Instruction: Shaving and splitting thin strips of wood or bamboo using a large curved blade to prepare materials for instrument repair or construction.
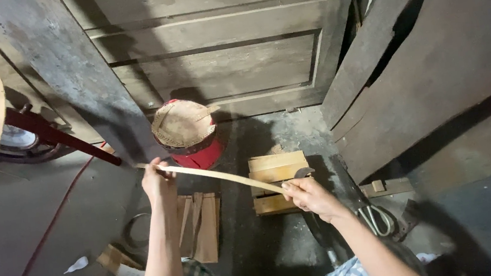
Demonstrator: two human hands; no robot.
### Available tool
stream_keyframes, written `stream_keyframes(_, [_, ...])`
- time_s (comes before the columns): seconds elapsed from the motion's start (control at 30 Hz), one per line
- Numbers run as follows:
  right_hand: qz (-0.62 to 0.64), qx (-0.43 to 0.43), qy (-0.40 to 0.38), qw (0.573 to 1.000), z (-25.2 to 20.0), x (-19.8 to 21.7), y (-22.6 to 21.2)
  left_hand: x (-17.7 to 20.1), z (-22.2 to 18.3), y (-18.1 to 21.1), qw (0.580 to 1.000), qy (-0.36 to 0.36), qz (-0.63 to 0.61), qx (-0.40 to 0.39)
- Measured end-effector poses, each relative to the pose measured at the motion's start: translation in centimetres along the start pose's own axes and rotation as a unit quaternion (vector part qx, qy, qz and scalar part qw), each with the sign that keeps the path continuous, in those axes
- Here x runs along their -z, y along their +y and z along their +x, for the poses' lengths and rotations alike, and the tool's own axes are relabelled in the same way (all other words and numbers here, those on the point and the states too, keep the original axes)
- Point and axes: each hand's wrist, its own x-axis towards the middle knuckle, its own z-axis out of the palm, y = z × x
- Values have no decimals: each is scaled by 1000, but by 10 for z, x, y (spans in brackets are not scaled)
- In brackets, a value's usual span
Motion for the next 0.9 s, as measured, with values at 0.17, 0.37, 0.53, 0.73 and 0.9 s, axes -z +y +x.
stream_keyframes(0.17, [-5,42,4,999,2,2,2,4,-5,5,996,-30,-75,32])
stream_keyframes(0.37, [-160,21,-43,986,11,19,-2,-3,-51,50,993,-40,-68,-90])
stream_keyframes(0.53, [-249,-92,-7,964,14,67,-6,-5,-88,76,982,-13,-29,-185])
stream_keyframes(0.73, [-329,-102,130,930,-14,152,41,-32,-122,67,964,-75,-7,-257])
stream_keyframes(0.9, [-373,-299,60,876,-42,139,200,-64,-191,75,903,-189,151,-354])
